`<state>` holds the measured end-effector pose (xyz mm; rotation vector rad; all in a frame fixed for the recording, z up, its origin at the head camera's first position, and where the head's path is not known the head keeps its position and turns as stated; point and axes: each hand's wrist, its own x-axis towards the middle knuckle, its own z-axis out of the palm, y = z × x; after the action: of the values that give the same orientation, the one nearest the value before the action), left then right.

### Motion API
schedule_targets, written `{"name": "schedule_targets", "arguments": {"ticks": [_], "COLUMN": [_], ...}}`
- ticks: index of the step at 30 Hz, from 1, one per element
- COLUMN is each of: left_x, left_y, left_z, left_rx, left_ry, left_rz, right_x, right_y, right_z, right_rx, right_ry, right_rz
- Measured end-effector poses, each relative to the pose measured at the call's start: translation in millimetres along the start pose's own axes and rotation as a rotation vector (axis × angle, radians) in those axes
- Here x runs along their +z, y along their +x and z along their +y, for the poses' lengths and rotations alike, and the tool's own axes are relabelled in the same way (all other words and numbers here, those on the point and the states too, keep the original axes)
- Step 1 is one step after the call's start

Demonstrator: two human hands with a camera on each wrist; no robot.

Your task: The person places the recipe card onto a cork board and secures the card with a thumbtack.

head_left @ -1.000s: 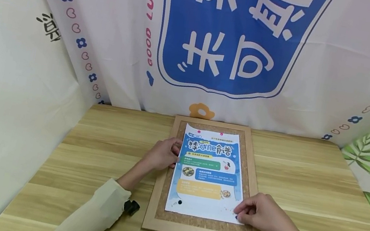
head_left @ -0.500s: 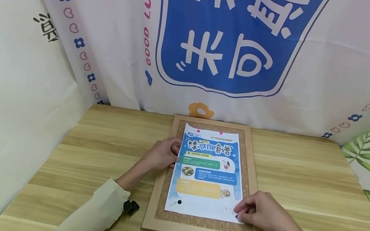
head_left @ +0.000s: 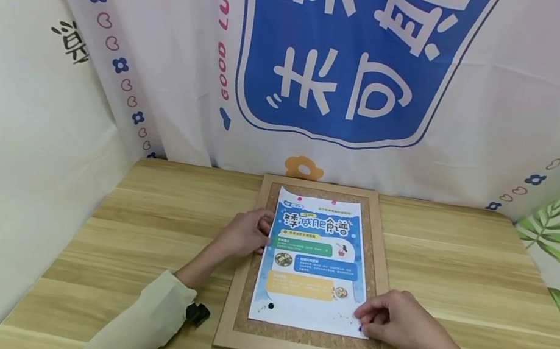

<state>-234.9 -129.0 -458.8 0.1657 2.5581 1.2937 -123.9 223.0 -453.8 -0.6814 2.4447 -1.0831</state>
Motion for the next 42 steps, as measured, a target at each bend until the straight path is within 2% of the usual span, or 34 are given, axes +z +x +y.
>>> {"name": "schedule_targets", "arguments": {"ticks": [16, 22, 42], "left_x": [0.2, 0.5, -0.3], "left_y": [0.5, -0.1, -1.1], "left_z": [-1.6, -1.2, -0.3], "left_rx": [-0.003, -0.001, 0.001], "left_ry": [0.000, 0.015, 0.010], "left_rz": [-0.002, 0.002, 0.003], "right_x": [4.8, 6.4, 7.9], "right_y": [3.1, 5.6, 8.9], "right_z": [-2.2, -1.0, 0.0], "right_rx": [0.048, 0.088, 0.136], "right_ry": [0.014, 0.018, 0.048], "right_rz": [0.011, 0.029, 0.077]}}
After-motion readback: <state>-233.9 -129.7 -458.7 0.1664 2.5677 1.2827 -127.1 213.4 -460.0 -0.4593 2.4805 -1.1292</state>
